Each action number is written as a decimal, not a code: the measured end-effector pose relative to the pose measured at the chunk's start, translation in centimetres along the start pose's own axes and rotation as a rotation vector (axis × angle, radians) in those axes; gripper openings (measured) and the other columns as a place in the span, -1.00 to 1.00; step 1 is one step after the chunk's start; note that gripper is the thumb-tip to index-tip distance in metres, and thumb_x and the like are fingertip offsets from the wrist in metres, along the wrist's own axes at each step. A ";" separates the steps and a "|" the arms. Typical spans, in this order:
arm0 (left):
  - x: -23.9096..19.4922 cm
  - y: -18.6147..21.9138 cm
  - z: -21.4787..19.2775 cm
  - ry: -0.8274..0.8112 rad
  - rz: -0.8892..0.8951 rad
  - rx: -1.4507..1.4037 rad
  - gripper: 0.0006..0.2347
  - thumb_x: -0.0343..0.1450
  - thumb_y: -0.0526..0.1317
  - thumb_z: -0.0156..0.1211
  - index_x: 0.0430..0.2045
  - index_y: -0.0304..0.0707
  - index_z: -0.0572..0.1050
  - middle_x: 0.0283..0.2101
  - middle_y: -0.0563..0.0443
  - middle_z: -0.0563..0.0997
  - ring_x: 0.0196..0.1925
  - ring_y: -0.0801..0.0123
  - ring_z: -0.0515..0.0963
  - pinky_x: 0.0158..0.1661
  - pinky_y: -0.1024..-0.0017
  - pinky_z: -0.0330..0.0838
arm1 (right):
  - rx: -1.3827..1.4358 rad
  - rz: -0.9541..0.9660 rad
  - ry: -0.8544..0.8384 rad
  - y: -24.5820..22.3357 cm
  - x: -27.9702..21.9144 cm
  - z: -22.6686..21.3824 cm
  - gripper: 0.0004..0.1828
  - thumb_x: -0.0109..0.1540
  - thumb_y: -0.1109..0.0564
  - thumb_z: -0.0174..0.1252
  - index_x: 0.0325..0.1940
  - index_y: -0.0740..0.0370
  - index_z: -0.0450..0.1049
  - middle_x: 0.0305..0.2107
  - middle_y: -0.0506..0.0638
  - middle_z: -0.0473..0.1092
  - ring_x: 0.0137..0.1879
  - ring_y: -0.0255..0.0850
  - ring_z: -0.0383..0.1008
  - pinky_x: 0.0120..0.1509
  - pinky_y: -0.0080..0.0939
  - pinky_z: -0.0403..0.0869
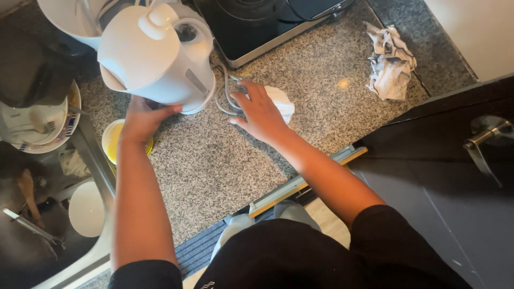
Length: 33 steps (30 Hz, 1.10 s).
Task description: Cleaning a kitchen counter with a cloth and washing a spatula in the sink.
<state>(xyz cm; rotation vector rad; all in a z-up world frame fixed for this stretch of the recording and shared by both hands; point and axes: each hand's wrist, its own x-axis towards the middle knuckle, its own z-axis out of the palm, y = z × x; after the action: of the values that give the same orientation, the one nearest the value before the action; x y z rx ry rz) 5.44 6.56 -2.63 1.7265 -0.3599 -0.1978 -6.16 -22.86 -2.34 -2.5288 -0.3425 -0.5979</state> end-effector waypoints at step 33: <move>1.0 -0.1 -2.9 -0.180 -0.120 0.096 -0.10 0.13 -0.49 0.53 0.41 -0.51 0.09 0.40 -0.51 0.25 0.42 -0.44 0.16 0.35 -0.18 0.17 | -0.102 0.098 -0.302 1.4 0.2 0.2 0.00 0.21 -0.05 0.42 0.51 0.45 0.05 0.32 0.57 0.12 0.47 0.47 0.14 0.49 0.31 0.25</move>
<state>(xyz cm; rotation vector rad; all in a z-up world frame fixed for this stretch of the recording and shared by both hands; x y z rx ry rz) 7.35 8.91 -2.09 1.8317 -0.4031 -0.4317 -5.42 -23.88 -3.01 -2.7192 -0.2983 -0.1989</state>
